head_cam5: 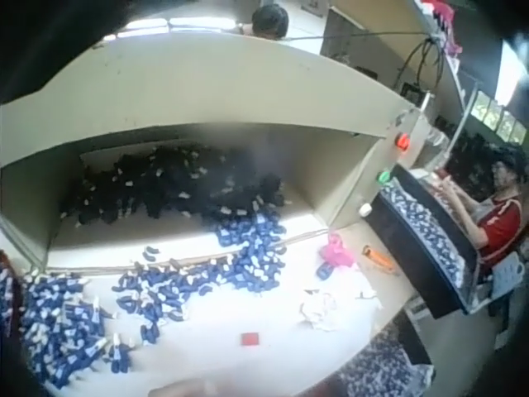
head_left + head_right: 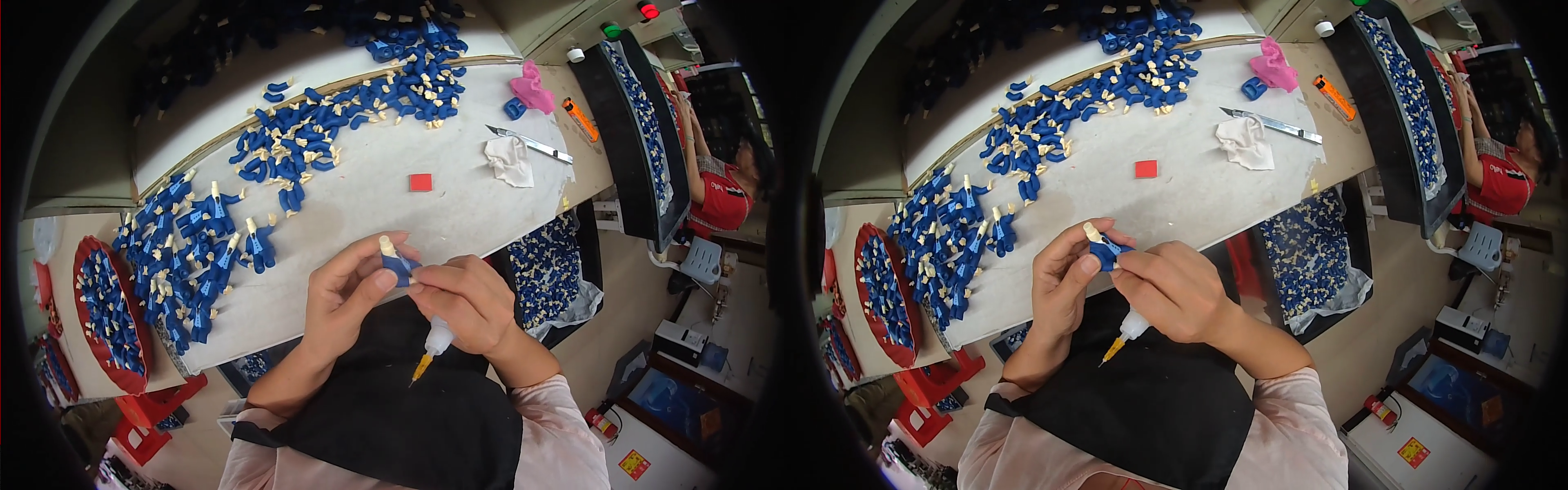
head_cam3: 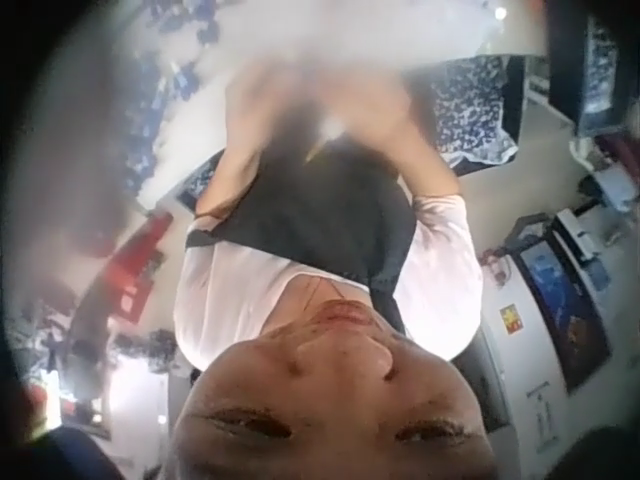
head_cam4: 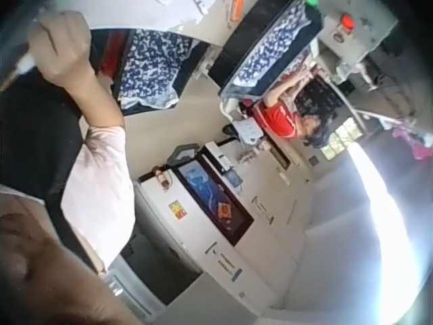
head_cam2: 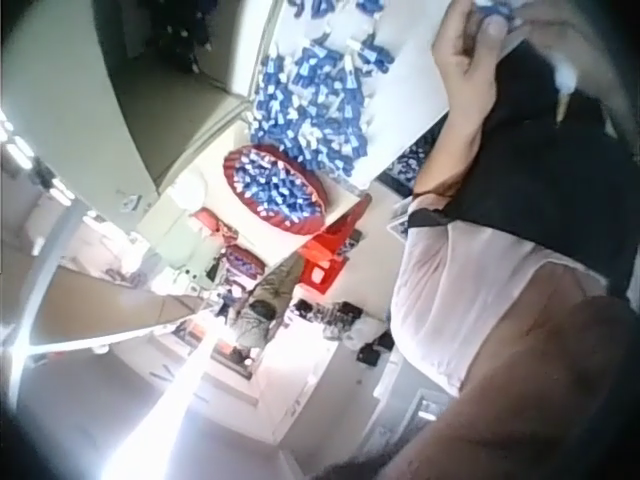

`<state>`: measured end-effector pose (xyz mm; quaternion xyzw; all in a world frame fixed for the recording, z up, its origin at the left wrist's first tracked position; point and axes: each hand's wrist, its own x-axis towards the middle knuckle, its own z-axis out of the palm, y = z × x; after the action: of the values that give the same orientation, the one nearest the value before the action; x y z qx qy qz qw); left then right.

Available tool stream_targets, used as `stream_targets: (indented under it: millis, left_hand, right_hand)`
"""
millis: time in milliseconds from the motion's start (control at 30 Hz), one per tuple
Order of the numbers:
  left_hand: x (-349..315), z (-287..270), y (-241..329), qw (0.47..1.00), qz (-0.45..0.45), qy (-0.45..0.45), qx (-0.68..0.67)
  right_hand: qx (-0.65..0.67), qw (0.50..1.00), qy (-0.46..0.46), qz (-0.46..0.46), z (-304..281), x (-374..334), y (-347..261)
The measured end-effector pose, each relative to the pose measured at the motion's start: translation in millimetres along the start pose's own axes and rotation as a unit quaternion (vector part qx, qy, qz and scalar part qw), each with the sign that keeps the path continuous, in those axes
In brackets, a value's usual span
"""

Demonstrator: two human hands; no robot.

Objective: The person assembles small figurines by applying glue from a glue bottle to blue figurine bodies and attaching tan figurine heads to them.

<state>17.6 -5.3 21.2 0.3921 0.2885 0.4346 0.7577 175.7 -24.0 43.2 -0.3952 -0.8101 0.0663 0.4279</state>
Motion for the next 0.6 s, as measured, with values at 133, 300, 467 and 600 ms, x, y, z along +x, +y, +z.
stream_targets:
  millis: [133, 300, 467, 600]
  left_hand:
    - [1.9, 2.8, -2.4, 1.000, 0.009, -0.004, -0.014]
    - [3.5, 2.2, -1.7, 0.983, -0.055, 0.001, -0.175]
    - [7.1, -3.2, -7.3, 0.962, -0.081, -0.044, -0.257]
    - [7.2, -7.7, -10.1, 0.954, -0.096, -0.057, -0.278]
  right_hand:
    - [0.022, 1.000, 0.008, 0.020, 2.9, -1.9, 0.7]
    - [0.034, 0.995, 0.042, 0.083, 8.2, -7.1, -1.6]
    - [0.017, 0.994, 0.069, 0.082, 14.4, -9.4, -0.5]
    - [0.024, 0.993, 0.082, 0.078, 18.2, -7.9, -0.7]
